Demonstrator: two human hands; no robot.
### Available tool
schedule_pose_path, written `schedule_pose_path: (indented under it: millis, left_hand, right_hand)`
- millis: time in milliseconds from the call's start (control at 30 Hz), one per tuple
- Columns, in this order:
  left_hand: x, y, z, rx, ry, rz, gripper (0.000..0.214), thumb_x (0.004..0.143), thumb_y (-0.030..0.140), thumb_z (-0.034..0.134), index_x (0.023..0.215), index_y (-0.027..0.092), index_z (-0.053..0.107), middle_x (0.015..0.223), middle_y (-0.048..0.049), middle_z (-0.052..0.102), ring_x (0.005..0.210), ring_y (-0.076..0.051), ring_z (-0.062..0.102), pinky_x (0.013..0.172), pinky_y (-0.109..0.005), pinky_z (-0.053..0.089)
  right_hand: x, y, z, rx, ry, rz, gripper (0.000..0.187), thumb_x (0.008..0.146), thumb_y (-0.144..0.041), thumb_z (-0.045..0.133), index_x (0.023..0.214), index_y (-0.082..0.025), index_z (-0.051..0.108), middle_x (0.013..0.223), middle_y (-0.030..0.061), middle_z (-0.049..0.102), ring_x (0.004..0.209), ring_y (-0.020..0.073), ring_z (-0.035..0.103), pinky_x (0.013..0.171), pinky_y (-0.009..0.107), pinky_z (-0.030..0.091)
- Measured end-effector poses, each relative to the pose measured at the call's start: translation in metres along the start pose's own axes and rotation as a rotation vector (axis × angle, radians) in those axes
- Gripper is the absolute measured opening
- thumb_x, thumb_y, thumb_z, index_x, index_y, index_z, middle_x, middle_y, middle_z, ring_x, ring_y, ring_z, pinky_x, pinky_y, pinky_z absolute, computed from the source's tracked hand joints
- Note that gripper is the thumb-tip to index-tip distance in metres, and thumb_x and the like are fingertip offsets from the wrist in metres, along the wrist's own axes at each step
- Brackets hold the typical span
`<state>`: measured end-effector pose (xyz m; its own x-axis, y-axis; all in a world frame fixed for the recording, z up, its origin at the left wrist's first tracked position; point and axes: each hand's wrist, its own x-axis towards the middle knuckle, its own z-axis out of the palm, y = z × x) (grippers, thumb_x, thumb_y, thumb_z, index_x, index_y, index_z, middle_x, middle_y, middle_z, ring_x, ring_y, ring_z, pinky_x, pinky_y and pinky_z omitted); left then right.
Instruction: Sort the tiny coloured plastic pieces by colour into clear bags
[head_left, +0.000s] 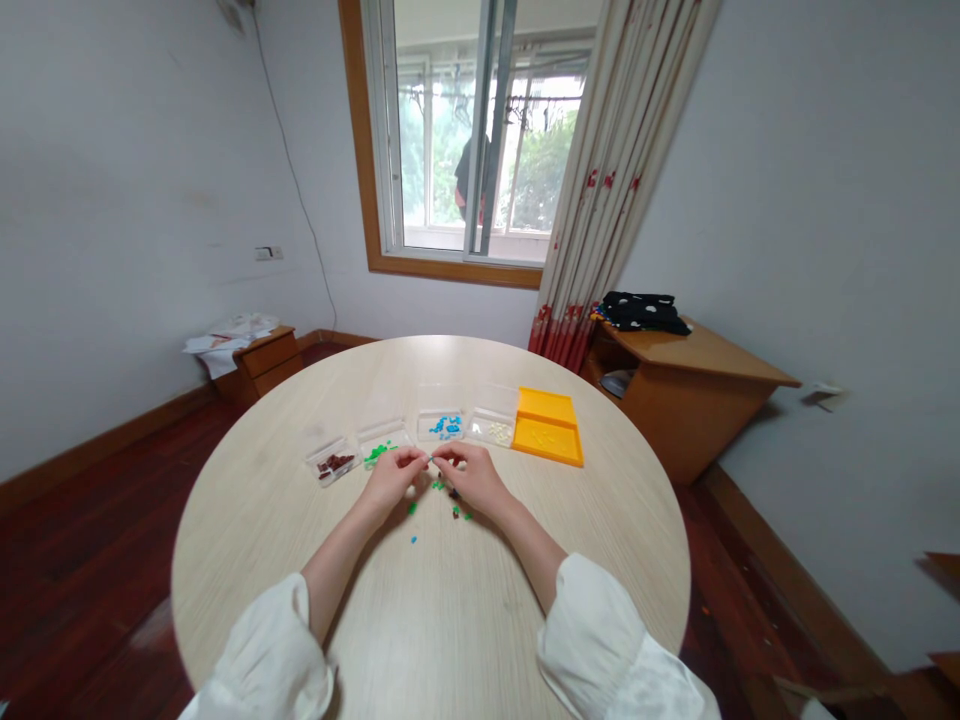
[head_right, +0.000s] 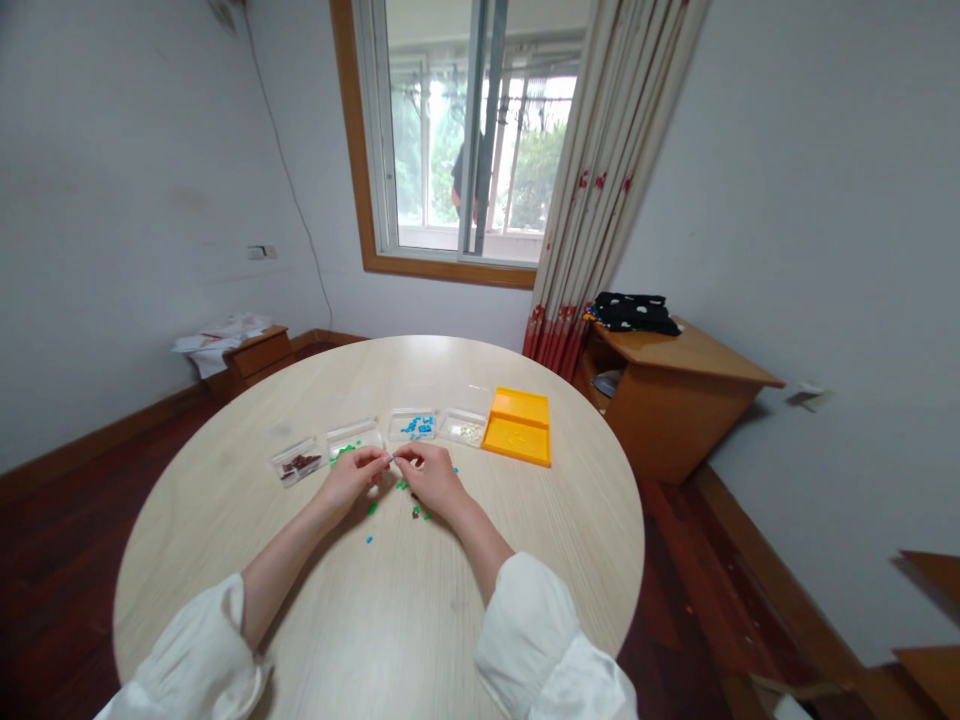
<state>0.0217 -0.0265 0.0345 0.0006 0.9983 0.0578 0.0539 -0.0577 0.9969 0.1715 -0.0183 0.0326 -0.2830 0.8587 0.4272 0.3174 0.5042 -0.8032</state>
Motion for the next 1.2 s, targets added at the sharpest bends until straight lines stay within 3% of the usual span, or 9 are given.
schedule_pose_path:
  millis: [367, 633, 767, 900, 967, 1067, 1200]
  left_hand:
    - [0.0, -0.001, -0.001, 0.022, 0.006, 0.059, 0.028, 0.056, 0.043, 0.068, 0.058, 0.015, 0.061, 0.053, -0.0001, 0.057, 0.05, -0.01, 0.044, 0.052, -0.024, 0.035]
    - [0.0, 0.0, -0.001, -0.023, 0.063, 0.044, 0.029, 0.054, 0.039, 0.07, 0.067, 0.014, 0.065, 0.062, -0.0017, 0.062, 0.053, -0.01, 0.048, 0.053, -0.024, 0.037]
    - [0.0, 0.0, -0.001, -0.032, 0.086, 0.03, 0.029, 0.053, 0.039, 0.07, 0.066, 0.014, 0.065, 0.061, -0.0008, 0.06, 0.052, -0.01, 0.047, 0.053, -0.023, 0.037]
    - [0.0, -0.001, -0.001, -0.043, 0.096, 0.027, 0.029, 0.053, 0.039, 0.069, 0.067, 0.014, 0.064, 0.059, 0.0003, 0.059, 0.051, -0.009, 0.046, 0.051, -0.023, 0.036]
    - [0.001, -0.001, -0.002, -0.048, 0.099, 0.017, 0.029, 0.053, 0.039, 0.069, 0.067, 0.014, 0.064, 0.057, 0.0005, 0.058, 0.05, -0.009, 0.046, 0.051, -0.023, 0.036]
    - [0.001, -0.001, -0.002, -0.049, 0.105, 0.006, 0.029, 0.052, 0.038, 0.069, 0.068, 0.014, 0.064, 0.057, -0.0001, 0.059, 0.051, -0.009, 0.047, 0.05, -0.023, 0.037]
    - [-0.001, 0.0, -0.003, -0.046, 0.092, 0.007, 0.028, 0.054, 0.038, 0.069, 0.069, 0.015, 0.064, 0.058, -0.0005, 0.06, 0.052, -0.01, 0.048, 0.051, -0.023, 0.037]
  right_hand:
    - [0.0, 0.001, 0.001, 0.101, -0.046, 0.066, 0.02, 0.08, -0.025, 0.053, 0.084, -0.017, 0.071, 0.079, 0.0033, 0.071, 0.071, 0.0141, 0.061, 0.07, 0.029, 0.05]
    - [0.007, 0.012, 0.0, 0.124, 0.098, 0.092, 0.023, 0.08, -0.028, 0.054, 0.088, -0.015, 0.071, 0.092, 0.0083, 0.072, 0.083, 0.0178, 0.064, 0.078, 0.033, 0.05]
    - [0.012, 0.019, -0.006, -0.033, 0.154, 0.094, 0.028, 0.083, -0.027, 0.051, 0.103, -0.016, 0.068, 0.109, 0.0108, 0.068, 0.099, 0.0199, 0.061, 0.089, 0.038, 0.045]
    - [0.013, 0.022, -0.011, -0.32, 0.049, 0.074, 0.039, 0.084, -0.026, 0.053, 0.123, -0.022, 0.057, 0.125, 0.0103, 0.06, 0.122, 0.0241, 0.046, 0.102, 0.051, 0.027]
    - [0.012, 0.023, -0.013, -0.384, 0.015, 0.077, 0.043, 0.085, -0.025, 0.051, 0.128, -0.022, 0.052, 0.127, 0.0108, 0.058, 0.123, 0.0247, 0.045, 0.102, 0.051, 0.025]
    - [0.011, 0.024, -0.021, -0.416, 0.065, 0.08, 0.036, 0.087, -0.024, 0.048, 0.122, -0.021, 0.057, 0.118, 0.01, 0.063, 0.114, 0.0233, 0.051, 0.099, 0.047, 0.028]
    - [0.01, 0.026, -0.037, -0.466, 0.083, 0.109, 0.022, 0.085, -0.021, 0.05, 0.091, -0.018, 0.07, 0.093, 0.0079, 0.071, 0.092, 0.0203, 0.059, 0.09, 0.037, 0.036]
